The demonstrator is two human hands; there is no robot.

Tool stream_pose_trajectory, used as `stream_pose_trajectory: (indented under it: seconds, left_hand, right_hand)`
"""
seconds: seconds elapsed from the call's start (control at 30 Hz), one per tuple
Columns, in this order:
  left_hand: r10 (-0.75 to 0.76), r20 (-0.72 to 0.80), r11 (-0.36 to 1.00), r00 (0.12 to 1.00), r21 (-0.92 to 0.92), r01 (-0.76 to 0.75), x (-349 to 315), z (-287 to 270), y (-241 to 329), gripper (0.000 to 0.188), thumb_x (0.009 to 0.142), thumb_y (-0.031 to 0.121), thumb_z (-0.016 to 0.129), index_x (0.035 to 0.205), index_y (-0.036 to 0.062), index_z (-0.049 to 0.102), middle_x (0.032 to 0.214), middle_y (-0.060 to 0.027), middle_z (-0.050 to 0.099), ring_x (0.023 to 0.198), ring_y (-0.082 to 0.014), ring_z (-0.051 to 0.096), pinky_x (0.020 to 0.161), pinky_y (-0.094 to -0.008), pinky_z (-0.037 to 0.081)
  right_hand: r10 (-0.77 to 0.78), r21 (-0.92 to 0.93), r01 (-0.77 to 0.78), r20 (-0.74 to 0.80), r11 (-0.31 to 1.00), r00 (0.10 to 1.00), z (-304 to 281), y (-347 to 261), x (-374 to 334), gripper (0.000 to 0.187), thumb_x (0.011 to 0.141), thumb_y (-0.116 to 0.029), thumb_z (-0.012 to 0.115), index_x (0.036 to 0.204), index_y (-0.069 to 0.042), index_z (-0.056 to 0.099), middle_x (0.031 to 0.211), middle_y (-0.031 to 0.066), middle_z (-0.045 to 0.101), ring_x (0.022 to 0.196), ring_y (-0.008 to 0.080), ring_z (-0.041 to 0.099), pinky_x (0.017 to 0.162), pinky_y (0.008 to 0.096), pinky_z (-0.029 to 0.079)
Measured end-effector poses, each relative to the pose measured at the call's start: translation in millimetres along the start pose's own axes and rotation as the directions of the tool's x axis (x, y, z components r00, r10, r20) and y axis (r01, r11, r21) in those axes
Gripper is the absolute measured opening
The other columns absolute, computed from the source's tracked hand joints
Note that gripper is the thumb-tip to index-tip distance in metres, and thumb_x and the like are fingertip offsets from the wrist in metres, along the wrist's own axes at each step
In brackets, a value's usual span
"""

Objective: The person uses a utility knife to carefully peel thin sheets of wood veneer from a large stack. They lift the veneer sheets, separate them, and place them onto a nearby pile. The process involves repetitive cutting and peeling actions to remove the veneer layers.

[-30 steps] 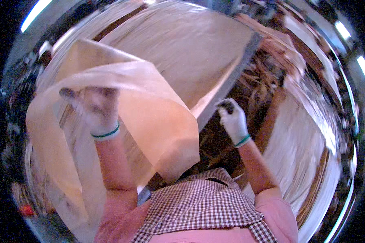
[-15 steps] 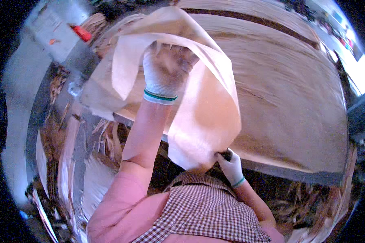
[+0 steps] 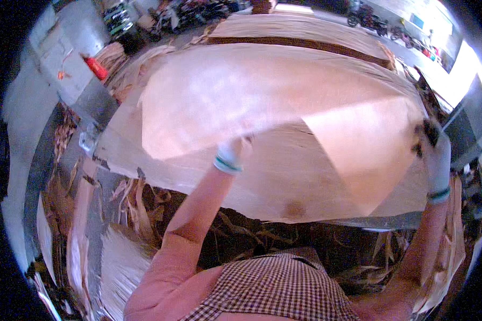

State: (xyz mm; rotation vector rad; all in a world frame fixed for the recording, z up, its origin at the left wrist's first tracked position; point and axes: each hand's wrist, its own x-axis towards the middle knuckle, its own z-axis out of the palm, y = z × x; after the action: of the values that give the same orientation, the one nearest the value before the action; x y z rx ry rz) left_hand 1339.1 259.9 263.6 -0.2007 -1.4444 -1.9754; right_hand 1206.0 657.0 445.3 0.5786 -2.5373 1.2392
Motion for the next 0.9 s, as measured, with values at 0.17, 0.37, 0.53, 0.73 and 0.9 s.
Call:
stream_pose_trajectory:
  seconds: [0.17, 0.37, 0.53, 0.73, 0.9]
  left_hand:
    - [-0.802, -0.036, 0.596, 0.596, -0.109, 0.795, -113.4, 45.3, -59.2, 0.039, 0.099, 0.031, 0.040, 0.125, 0.0035, 0.049, 0.116, -0.0117, 0.060, 0.097, -0.0205, 0.060, 0.081, -0.0343, 0.050]
    - [-0.808, -0.245, 0.583, 0.536, -0.197, 0.789, -189.8, 37.7, -86.0, 0.053, 0.096, 0.042, 0.040, 0.137, 0.0084, 0.032, 0.126, -0.0154, 0.052, 0.110, -0.0291, 0.053, 0.092, -0.0437, 0.046]
    - [-0.785, -0.301, 0.565, 0.542, -0.707, 0.425, -189.5, 35.0, -108.1, 0.070, 0.091, 0.062, 0.023, 0.132, 0.0078, 0.038, 0.119, -0.0222, 0.053, 0.105, -0.0377, 0.054, 0.091, -0.0593, 0.041]
    - [-0.826, -0.435, 0.533, 0.357, -0.809, 0.247, -167.9, 79.2, -128.4, 0.083, 0.088, 0.067, 0.011, 0.139, 0.0054, 0.031, 0.134, -0.0243, 0.044, 0.120, -0.0440, 0.045, 0.100, -0.0653, 0.031]
    - [-0.649, -0.634, 0.751, 0.419, -0.622, 0.221, -144.0, 75.6, -163.7, 0.077, 0.090, 0.064, 0.015, 0.124, 0.0046, 0.051, 0.125, -0.0176, 0.055, 0.112, -0.0354, 0.054, 0.097, -0.0539, 0.041]
  right_hand:
    - [-0.425, -0.344, 0.344, -0.198, 0.874, 0.883, -56.8, 59.2, 37.8, 0.025, 0.089, -0.002, 0.049, 0.112, 0.000, 0.059, 0.103, 0.0103, 0.064, 0.089, 0.0181, 0.062, 0.079, 0.0279, 0.048]
    - [-0.369, -0.099, 0.364, -0.435, 0.926, 0.821, -83.4, 187.2, 3.3, 0.029, 0.088, -0.006, 0.048, 0.114, 0.000, 0.061, 0.118, 0.0122, 0.061, 0.107, 0.0221, 0.058, 0.091, 0.0314, 0.044]
    - [0.095, 0.145, -0.049, -0.334, 0.988, 0.938, -70.3, 296.0, -60.0, 0.032, 0.096, -0.015, 0.041, 0.114, 0.000, 0.062, 0.108, 0.0081, 0.062, 0.093, 0.0171, 0.057, 0.087, 0.0284, 0.045]
    - [0.256, -0.567, -0.292, -0.146, 0.770, 0.956, -93.2, 344.9, -118.1, 0.033, 0.088, -0.010, 0.053, 0.121, -0.002, 0.053, 0.120, 0.0125, 0.058, 0.111, 0.0260, 0.055, 0.093, 0.0343, 0.045]
    - [0.229, -0.227, -0.312, -0.328, 0.923, 0.917, -81.8, 405.2, -118.0, 0.024, 0.079, -0.005, 0.055, 0.102, -0.007, 0.060, 0.104, 0.0144, 0.062, 0.098, 0.0335, 0.059, 0.084, 0.0390, 0.049]
